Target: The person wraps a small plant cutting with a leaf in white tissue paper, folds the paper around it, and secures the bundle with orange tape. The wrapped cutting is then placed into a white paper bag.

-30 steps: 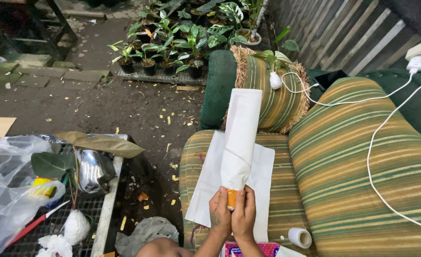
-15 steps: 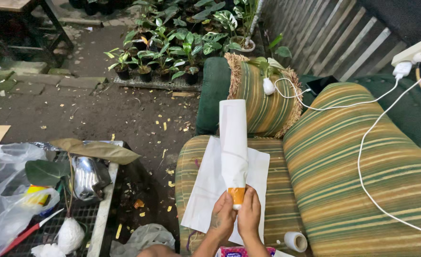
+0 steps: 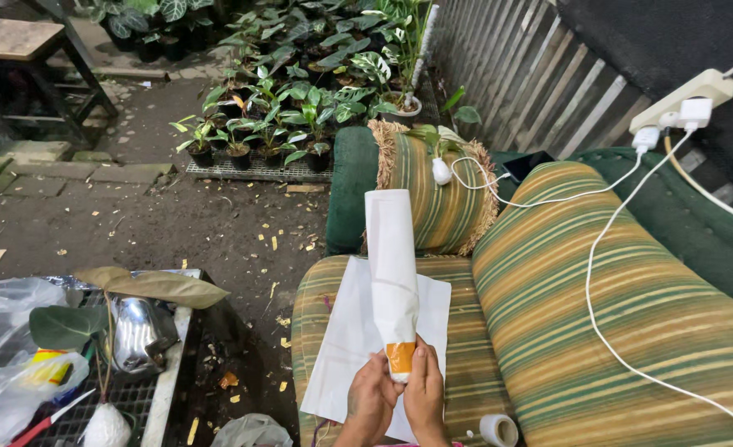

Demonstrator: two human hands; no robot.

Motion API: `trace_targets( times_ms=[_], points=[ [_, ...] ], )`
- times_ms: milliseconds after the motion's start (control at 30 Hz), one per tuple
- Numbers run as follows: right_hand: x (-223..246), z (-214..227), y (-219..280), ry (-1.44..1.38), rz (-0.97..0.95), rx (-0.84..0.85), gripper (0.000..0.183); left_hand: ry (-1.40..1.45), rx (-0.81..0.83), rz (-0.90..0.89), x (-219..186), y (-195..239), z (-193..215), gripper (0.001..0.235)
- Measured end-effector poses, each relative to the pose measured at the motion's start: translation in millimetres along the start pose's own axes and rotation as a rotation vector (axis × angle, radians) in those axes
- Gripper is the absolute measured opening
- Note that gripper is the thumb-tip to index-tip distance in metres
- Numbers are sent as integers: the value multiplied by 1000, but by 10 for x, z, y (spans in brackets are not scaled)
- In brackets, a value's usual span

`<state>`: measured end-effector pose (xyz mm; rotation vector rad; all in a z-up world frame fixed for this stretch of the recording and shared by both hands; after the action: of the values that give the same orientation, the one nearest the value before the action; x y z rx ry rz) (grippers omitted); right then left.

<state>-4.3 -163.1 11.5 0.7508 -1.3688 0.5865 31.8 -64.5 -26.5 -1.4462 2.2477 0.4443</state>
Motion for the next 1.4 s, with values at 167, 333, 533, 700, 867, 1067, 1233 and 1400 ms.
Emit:
trace_targets(
  times_ms=[167,333,533,700,867,1067,1233,1400],
  points=[
    [198,20,-48,11,95,131,46,-291,-21,-28,-116,-24,-8,47],
    [555,-60,-145,-72,49,542,47,-93,36,-120,-505,-21,-496,46],
    [1201,-141,-286,33,-79,821,56,-17,75,-200,-796,-139,-890,47],
    [1778,-37,-423,477,-103,936,63,-239,107,-440,-847,-358,-822,66],
    [1915,-42,-461,572,17,1037,67,-570,101,-634,-688,-578,-538,94],
    [795,133,-856,524,8,877,69,-998,61,-740,-298,-718,-200,107],
    [66,405,-924,595,424,748,62,-1188,77,-910,-265,-70,-365,125],
    [-352,551,-528,414,61,995,65,-1150,-37,-849,-159,561,-818,136]
  ],
)
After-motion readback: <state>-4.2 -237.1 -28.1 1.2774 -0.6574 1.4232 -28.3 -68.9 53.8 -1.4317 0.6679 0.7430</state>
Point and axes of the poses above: each hand's wrist, its own y-axis away from the middle knuckle, its own z-axis out of the back of the hand, x = y × z, the point moved 7 cm from there along -y, towards the middle knuckle, and after that the axes turned 11 degrees about -z, right-handed, at the moved point
